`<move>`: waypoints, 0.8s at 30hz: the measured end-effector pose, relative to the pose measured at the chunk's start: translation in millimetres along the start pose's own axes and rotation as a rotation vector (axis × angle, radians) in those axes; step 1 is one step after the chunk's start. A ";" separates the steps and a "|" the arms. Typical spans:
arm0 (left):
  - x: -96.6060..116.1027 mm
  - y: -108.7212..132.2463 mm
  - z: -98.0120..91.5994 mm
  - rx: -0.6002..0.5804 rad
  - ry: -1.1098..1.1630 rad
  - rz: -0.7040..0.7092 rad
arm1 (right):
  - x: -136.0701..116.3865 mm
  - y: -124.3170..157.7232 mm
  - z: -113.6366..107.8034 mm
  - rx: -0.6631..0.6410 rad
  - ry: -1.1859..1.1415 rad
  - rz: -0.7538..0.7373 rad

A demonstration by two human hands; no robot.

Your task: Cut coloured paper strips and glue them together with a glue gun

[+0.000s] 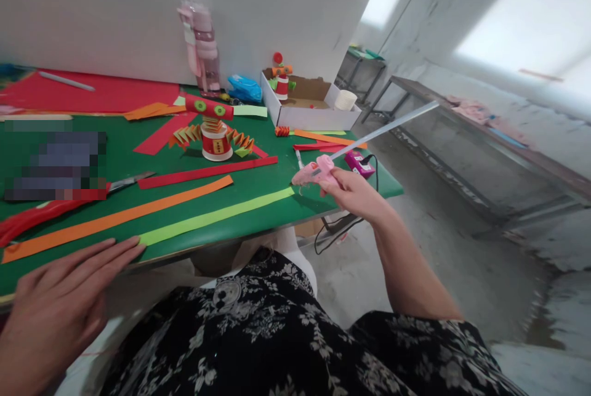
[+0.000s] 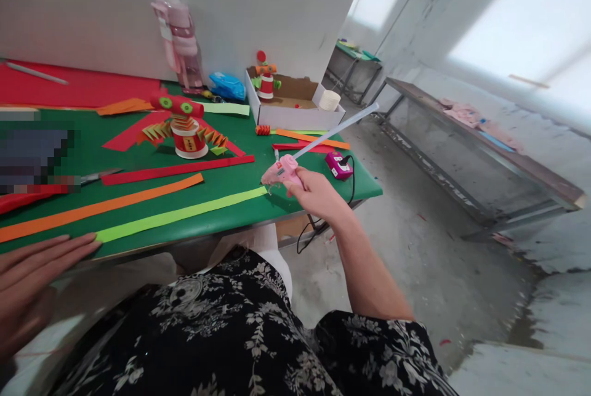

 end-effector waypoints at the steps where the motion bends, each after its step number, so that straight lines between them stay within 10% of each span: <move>1: 1.1 -1.0 -2.0 0.008 0.023 -0.010 | -2.7 1.1 0.8 0.004 -0.019 -0.006; 24: 18.0 -9.7 -19.3 0.031 0.055 -0.081 | -27.9 -11.6 31.5 -0.097 0.120 -0.027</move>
Point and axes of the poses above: each hand's wrist, its own y-axis away from the middle knuckle, its own z-axis out of the palm, x = y × z, the point moved 8 cm from there along -y, towards the middle knuckle, and after that the axes turned 7 degrees about -x, right-handed, at the moved point
